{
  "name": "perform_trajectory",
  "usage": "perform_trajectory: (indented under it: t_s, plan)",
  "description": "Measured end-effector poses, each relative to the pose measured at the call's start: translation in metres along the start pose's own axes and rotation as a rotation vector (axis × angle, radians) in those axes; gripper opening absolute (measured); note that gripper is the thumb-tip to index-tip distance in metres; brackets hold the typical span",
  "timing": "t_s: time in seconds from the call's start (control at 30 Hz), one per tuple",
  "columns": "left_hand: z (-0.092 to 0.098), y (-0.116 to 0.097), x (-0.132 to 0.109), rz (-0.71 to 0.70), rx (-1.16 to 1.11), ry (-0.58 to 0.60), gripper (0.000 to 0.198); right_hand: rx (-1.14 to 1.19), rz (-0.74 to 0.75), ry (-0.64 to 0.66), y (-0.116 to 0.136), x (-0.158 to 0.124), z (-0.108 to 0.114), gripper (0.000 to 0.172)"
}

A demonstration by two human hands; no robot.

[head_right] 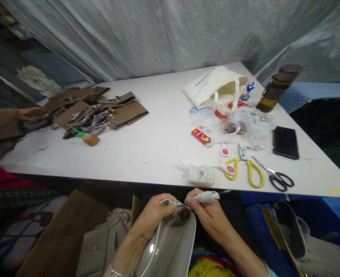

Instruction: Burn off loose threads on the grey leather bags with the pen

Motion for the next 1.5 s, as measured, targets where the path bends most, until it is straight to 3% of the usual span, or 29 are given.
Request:
perform_trajectory:
  t_s: [0.43, 0.67, 0.87, 0.97, 1.07, 1.2, 1.33, 1.5]
  plan:
    - [0.001, -0.005, -0.001, -0.051, 0.039, -0.084, 0.026, -0.106, 0.136, 0.005, 0.014, 0.007, -0.002, 0.034]
    - [0.004, -0.004, -0.001, -0.045, -0.026, -0.090, 0.027, -0.516, 0.413, 0.248, 0.044, -0.008, -0.028, 0.028]
    - [0.003, -0.008, -0.006, -0.095, 0.034, -0.119, 0.027, -0.367, 0.536, 0.104, 0.069, -0.010, -0.008, 0.032]
    - [0.002, -0.013, -0.010, -0.149, 0.077, -0.130, 0.024, -0.209, 0.497, 0.014, 0.054, -0.009, -0.002, 0.031]
    - [0.001, -0.016, -0.015, -0.180, 0.153, -0.153, 0.020, -0.072, 0.363, -0.062, 0.025, -0.012, -0.002, 0.028]
    - [-0.002, -0.019, -0.023, -0.197, 0.253, -0.180, 0.014, -0.077, 0.203, -0.085, 0.009, -0.015, -0.010, 0.022]
    - [-0.011, -0.027, -0.033, -0.250, 0.350, -0.176, 0.009, -0.171, 0.073, -0.056, 0.011, -0.012, -0.017, 0.022]
    - [-0.019, -0.042, -0.050, -0.338, 0.484, -0.235, 0.009, -0.278, -0.087, 0.081, 0.009, -0.011, -0.035, 0.024]
Point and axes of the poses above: each hand's wrist, its own x-axis towards the middle knuckle, its own z-axis out of the back of the hand, y = z × x, the point moved 10 cm from there along x, towards the middle knuckle, and after that the axes turned 9 degrees about y, right-handed, at the moved point
